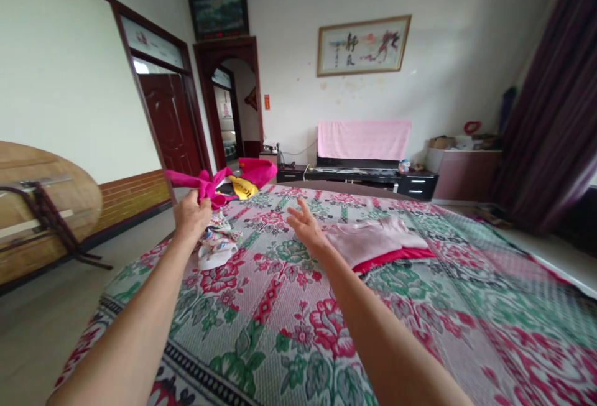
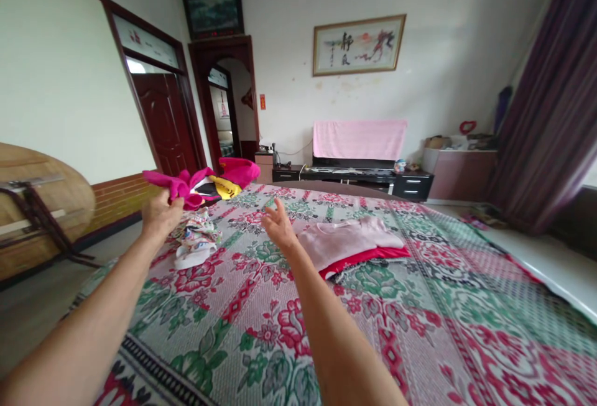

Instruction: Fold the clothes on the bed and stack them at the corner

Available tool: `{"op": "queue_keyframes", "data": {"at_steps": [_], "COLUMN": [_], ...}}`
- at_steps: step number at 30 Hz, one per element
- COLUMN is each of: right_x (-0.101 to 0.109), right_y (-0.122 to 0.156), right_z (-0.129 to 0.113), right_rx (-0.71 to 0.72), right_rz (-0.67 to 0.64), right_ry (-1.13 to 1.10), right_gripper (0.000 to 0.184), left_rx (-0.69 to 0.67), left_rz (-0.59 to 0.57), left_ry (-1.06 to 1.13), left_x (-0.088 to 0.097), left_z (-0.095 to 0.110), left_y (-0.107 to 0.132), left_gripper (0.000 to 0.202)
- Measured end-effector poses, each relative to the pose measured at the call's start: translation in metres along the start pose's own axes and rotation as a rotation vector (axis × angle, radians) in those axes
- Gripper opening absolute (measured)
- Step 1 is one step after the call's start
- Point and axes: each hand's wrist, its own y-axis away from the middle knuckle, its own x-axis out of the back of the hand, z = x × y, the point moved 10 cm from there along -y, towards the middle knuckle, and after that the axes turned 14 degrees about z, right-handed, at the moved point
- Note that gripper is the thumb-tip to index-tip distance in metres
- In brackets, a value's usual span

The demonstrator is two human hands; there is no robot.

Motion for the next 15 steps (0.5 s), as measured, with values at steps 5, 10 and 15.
{"op": "queue_keyframes", "data": {"at_steps": [5, 10, 15], "right_x": [0.018, 0.025, 0.023], "right_y": [0.048, 0.069, 0.072], "right_z": [0.075, 0.065, 0.053], "right_rx": [0.004, 0.208, 0.275], "right_rz": [-0.048, 0.002, 0.014], "right_ry": [0.279, 0.408, 0.420], "right_gripper": [0.038, 0.035, 0.034], "left_rx": [-0.113, -0.120, -0.175], "left_rz": [-0.394, -0.601, -0.711], "left_ry": [-0.249, -0.325, -0.312], "left_x": [-0.051, -0.070, -0.074], "left_z": [-0.030, -0.038, -0.029], "left_y": [0.047, 0.085, 0.106], "left_gripper": [0.014, 0.033, 0.026]}}
